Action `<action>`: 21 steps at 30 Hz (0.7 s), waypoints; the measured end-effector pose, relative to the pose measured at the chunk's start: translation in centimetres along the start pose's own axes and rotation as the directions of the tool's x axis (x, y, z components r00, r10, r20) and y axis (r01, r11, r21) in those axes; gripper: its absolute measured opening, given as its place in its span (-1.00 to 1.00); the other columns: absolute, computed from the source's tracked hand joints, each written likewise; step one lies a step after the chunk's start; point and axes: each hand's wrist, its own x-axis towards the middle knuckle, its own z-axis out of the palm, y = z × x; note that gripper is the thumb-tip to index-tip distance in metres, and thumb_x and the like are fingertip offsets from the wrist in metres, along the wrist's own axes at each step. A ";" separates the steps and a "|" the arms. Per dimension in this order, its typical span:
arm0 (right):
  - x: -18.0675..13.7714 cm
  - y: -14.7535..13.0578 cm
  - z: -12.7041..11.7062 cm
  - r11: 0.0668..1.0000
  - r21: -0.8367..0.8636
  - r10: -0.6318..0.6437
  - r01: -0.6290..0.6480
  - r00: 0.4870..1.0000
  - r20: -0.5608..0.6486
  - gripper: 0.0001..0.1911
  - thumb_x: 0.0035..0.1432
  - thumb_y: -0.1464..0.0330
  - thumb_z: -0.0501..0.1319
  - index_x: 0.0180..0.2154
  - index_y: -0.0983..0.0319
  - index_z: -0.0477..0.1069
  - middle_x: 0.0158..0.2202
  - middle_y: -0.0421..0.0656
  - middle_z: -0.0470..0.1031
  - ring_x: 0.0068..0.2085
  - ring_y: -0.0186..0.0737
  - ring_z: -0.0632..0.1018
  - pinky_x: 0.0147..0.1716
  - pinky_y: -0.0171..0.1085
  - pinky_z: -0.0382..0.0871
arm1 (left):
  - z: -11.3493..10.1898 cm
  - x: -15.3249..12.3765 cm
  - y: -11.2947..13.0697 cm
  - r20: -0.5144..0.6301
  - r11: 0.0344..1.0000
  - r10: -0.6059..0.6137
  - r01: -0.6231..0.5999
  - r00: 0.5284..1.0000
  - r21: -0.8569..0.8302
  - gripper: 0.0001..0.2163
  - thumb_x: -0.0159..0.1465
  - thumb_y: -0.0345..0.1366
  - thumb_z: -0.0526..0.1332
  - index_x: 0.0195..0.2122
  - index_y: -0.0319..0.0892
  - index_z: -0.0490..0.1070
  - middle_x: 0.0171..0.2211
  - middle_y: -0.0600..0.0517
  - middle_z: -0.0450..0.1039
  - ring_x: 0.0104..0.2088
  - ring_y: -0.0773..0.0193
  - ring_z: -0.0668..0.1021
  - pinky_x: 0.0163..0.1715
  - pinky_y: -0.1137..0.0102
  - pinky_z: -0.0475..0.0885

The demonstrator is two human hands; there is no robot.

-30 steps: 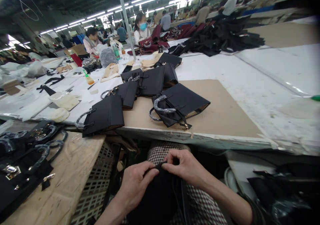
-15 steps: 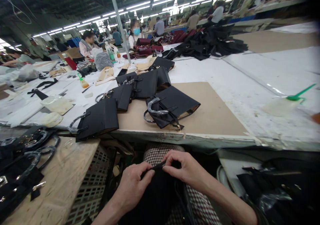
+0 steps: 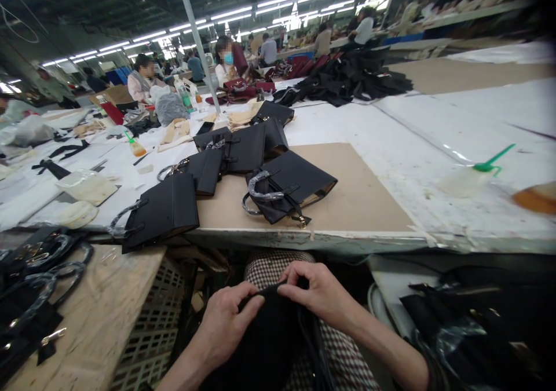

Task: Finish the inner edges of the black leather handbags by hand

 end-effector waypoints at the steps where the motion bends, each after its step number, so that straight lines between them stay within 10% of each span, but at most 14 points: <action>1: 0.0 0.0 0.0 1.000 -0.001 0.003 -0.003 1.000 0.006 -0.77 0.10 0.40 0.32 -0.55 0.22 0.37 -0.36 -0.21 0.60 -0.30 -0.22 0.57 -0.28 -0.31 0.36 | -0.1 0.0 -0.1 0.009 1.000 0.000 0.000 1.000 -0.012 -0.76 0.37 -0.16 0.10 -0.31 -0.11 0.50 -0.38 0.11 0.52 -0.33 0.27 0.52 -0.31 0.47 0.29; 9: 0.3 0.1 0.1 0.989 -0.147 -0.012 0.018 0.999 0.042 -0.80 0.15 0.37 0.28 -0.48 0.21 0.32 -0.47 -0.26 0.49 -0.41 -0.27 0.47 -0.40 -0.31 0.22 | 0.6 1.8 1.2 0.048 0.993 0.082 -0.078 0.995 -0.088 -0.82 0.30 -0.17 0.21 -0.15 -0.04 0.54 -0.22 0.13 0.58 -0.23 0.26 0.53 -0.22 0.48 0.30; 15: 0.4 1.5 -0.7 0.996 0.056 0.069 -0.066 0.997 -0.041 -0.77 0.10 0.40 0.29 -0.32 0.17 0.21 -0.37 -0.26 0.48 -0.28 -0.23 0.51 -0.25 -0.27 0.34 | 2.2 3.4 1.7 0.016 0.993 0.092 -0.091 0.996 -0.077 -0.81 0.26 -0.16 0.24 -0.39 -0.15 0.51 -0.47 0.14 0.45 -0.41 0.34 0.43 -0.38 0.49 0.24; 21: -3.9 -1.3 -1.5 0.994 0.016 0.110 -0.109 0.989 -0.098 -0.46 0.31 0.14 0.08 0.23 0.19 0.07 0.23 0.04 0.26 0.24 -0.03 0.32 0.19 0.00 0.22 | 2.3 3.3 1.6 -0.085 0.985 0.093 -0.079 0.992 0.154 -0.82 0.25 -0.24 0.19 -0.47 -0.16 0.33 -0.53 0.15 0.33 -0.48 0.35 0.36 -0.44 0.48 0.17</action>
